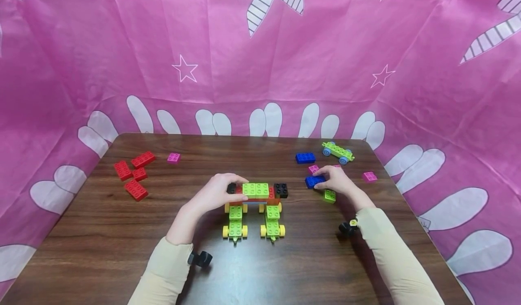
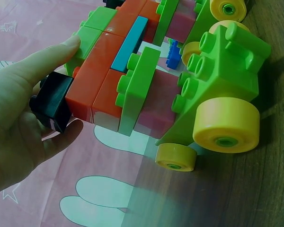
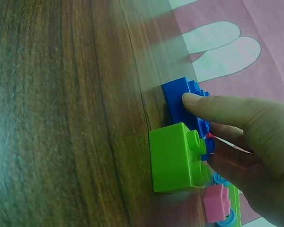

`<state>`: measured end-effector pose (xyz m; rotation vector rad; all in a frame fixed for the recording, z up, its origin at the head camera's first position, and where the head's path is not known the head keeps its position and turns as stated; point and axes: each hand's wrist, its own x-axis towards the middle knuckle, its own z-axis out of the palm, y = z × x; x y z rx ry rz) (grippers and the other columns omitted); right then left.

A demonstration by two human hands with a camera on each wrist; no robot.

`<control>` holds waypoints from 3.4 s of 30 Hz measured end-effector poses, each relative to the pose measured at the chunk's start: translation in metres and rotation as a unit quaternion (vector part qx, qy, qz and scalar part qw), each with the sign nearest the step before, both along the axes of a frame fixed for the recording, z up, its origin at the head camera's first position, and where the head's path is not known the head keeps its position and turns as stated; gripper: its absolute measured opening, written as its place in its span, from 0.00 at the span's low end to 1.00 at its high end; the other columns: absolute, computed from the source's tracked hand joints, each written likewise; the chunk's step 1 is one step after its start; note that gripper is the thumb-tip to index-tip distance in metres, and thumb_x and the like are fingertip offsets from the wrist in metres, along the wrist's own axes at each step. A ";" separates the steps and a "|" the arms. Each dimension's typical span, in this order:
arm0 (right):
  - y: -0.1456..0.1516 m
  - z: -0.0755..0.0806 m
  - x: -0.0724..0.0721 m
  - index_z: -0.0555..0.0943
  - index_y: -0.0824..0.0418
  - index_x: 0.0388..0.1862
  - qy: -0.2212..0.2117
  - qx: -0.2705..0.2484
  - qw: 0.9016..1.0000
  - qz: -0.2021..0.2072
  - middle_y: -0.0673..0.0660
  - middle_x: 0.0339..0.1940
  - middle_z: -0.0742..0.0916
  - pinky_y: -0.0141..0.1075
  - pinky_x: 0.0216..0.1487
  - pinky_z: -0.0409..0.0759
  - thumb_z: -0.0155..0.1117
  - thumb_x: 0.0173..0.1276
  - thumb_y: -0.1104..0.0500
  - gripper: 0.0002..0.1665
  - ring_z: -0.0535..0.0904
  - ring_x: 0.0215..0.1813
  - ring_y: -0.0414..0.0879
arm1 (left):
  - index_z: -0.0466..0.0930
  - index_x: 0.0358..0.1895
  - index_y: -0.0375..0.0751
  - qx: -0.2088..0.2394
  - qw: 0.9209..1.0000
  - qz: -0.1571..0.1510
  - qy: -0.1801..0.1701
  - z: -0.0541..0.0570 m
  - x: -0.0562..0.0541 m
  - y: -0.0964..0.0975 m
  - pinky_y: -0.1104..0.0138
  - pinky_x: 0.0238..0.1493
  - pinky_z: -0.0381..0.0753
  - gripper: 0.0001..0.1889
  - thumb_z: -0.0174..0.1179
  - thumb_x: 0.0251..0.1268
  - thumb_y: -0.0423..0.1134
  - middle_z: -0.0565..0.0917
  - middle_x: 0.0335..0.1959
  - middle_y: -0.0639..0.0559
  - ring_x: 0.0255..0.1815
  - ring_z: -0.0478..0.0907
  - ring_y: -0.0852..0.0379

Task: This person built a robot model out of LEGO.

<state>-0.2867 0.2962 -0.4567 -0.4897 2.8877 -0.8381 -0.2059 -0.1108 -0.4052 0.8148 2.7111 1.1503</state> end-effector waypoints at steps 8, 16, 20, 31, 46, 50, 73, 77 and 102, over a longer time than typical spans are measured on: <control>-0.006 0.001 0.004 0.85 0.64 0.49 -0.004 -0.007 1.000 0.005 0.66 0.52 0.85 0.59 0.60 0.75 0.75 0.58 0.60 0.20 0.78 0.56 0.62 | 0.82 0.55 0.42 -0.001 1.000 -0.001 0.004 -0.001 -0.001 0.000 0.54 0.62 0.77 0.23 0.71 0.57 0.45 0.85 0.53 0.50 0.56 0.79 0.52; -0.014 0.000 0.005 0.85 0.63 0.48 -0.011 -0.009 1.000 0.021 0.65 0.52 0.85 0.59 0.60 0.75 0.74 0.59 0.58 0.19 0.78 0.57 0.61 | 0.82 0.56 0.43 -0.001 1.000 0.000 0.002 -0.002 -0.001 0.000 0.54 0.62 0.77 0.23 0.71 0.57 0.45 0.85 0.53 0.50 0.56 0.79 0.52; -0.018 -0.001 0.004 0.84 0.62 0.50 -0.020 0.002 0.999 0.028 0.65 0.54 0.85 0.60 0.61 0.74 0.75 0.58 0.57 0.21 0.77 0.59 0.63 | 0.82 0.56 0.43 -0.003 1.000 0.002 0.000 -0.002 -0.001 0.000 0.54 0.62 0.76 0.23 0.71 0.57 0.45 0.84 0.53 0.50 0.57 0.79 0.52; -0.025 -0.001 0.001 0.84 0.63 0.51 -0.016 0.037 0.998 0.055 0.66 0.53 0.85 0.62 0.62 0.73 0.76 0.56 0.61 0.22 0.78 0.59 0.64 | 0.82 0.56 0.44 -0.002 1.000 0.003 0.000 -0.003 -0.001 0.000 0.54 0.62 0.77 0.23 0.71 0.57 0.45 0.84 0.53 0.50 0.56 0.79 0.52; -0.049 0.020 0.013 0.83 0.63 0.53 0.049 -0.010 0.998 0.028 0.65 0.52 0.86 0.56 0.56 0.80 0.76 0.57 0.59 0.24 0.80 0.56 0.60 | 0.82 0.56 0.42 0.003 1.000 0.000 -0.001 -0.002 -0.002 -0.001 0.53 0.62 0.76 0.23 0.71 0.57 0.45 0.85 0.53 0.50 0.56 0.78 0.52; -0.061 0.037 0.017 0.83 0.63 0.52 0.070 -0.028 0.997 0.027 0.66 0.51 0.86 0.56 0.55 0.80 0.76 0.56 0.59 0.24 0.80 0.54 0.61 | 0.82 0.56 0.40 0.005 1.000 -0.005 -0.002 -0.003 -0.002 -0.001 0.53 0.63 0.75 0.23 0.70 0.58 0.45 0.84 0.54 0.49 0.58 0.78 0.51; -0.142 0.094 0.047 0.84 0.59 0.51 0.104 -0.103 0.982 0.115 0.56 0.47 0.88 0.46 0.51 0.83 0.77 0.56 0.55 0.23 0.83 0.48 0.49 | 0.81 0.58 0.41 0.008 1.000 -0.006 -0.011 -0.001 -0.001 -0.002 0.54 0.60 0.78 0.25 0.71 0.58 0.45 0.84 0.55 0.48 0.56 0.78 0.51; -0.153 0.095 0.050 0.84 0.59 0.51 0.102 -0.106 0.979 0.140 0.55 0.47 0.88 0.43 0.51 0.84 0.77 0.56 0.56 0.23 0.83 0.48 0.47 | 0.80 0.58 0.41 0.010 1.000 -0.003 -0.015 0.000 -0.001 -0.003 0.55 0.59 0.79 0.25 0.71 0.57 0.44 0.84 0.54 0.48 0.55 0.78 0.51; -0.178 0.084 0.062 0.86 0.58 0.50 0.064 -0.067 0.977 0.193 0.53 0.45 0.87 0.37 0.49 0.84 0.76 0.57 0.55 0.21 0.81 0.46 0.46 | 0.82 0.55 0.39 -0.003 1.000 0.004 -0.027 0.000 -0.002 -0.005 0.55 0.57 0.81 0.24 0.71 0.57 0.46 0.86 0.50 0.48 0.52 0.80 0.51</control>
